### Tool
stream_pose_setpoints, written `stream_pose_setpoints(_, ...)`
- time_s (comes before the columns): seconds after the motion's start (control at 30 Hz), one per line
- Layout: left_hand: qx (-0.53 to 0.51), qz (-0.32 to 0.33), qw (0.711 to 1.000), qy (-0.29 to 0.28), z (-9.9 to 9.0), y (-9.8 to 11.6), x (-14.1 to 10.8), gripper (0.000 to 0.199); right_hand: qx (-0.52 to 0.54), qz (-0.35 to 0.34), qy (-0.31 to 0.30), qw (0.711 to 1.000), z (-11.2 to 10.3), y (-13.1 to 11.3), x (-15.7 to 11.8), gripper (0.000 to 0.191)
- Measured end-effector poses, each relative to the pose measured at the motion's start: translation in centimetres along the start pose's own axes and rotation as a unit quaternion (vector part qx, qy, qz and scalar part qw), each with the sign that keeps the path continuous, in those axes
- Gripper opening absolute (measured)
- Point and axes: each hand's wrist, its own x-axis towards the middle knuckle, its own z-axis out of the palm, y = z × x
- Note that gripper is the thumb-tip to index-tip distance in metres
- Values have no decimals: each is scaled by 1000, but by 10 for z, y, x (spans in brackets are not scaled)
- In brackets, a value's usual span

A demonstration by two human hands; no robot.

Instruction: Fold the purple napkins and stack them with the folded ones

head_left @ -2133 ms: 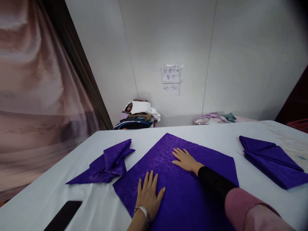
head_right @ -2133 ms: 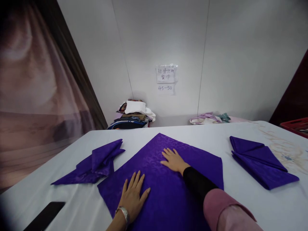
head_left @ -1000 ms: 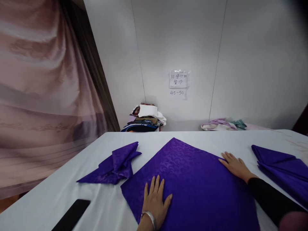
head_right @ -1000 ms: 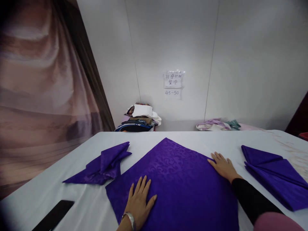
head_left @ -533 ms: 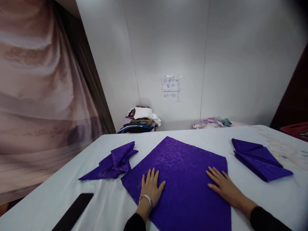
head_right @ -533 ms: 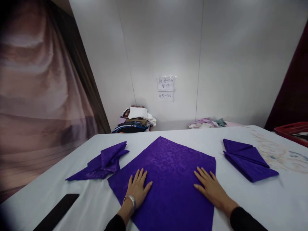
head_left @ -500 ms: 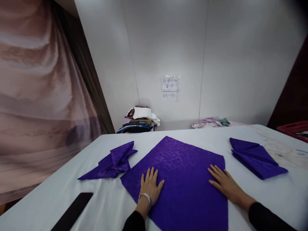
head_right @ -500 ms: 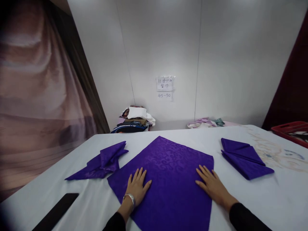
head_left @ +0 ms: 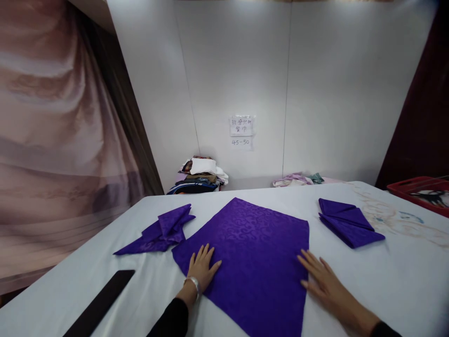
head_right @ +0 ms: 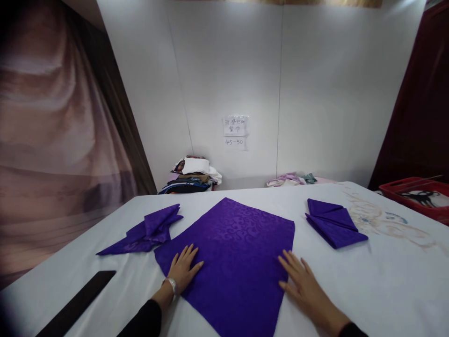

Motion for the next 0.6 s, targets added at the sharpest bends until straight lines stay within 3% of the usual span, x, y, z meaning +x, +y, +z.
stream_pose_setpoints(0.1,31,-31,999,11,2,-9,-18,58,63,-124,-71,988,6,-32,-22,57)
stream_pose_setpoints(0.17,41,-53,998,20,2,-16,-28,57,90,-184,-109,973,14,-39,-29,53)
stream_pose_setpoints(0.27,46,-90,994,39,2,-25,-38,55,124,-235,-115,957,29,-36,-28,50)
stream_pose_setpoints(0.37,43,-106,992,54,3,-24,-45,50,133,-245,-119,953,36,-35,-21,50)
stream_pose_setpoints(0.47,18,-48,997,61,5,-17,-52,45,135,-242,-127,952,32,-46,-16,46)
stream_pose_setpoints(0.6,-26,46,995,82,12,-10,-60,42,143,-248,-93,954,25,-63,-12,42)
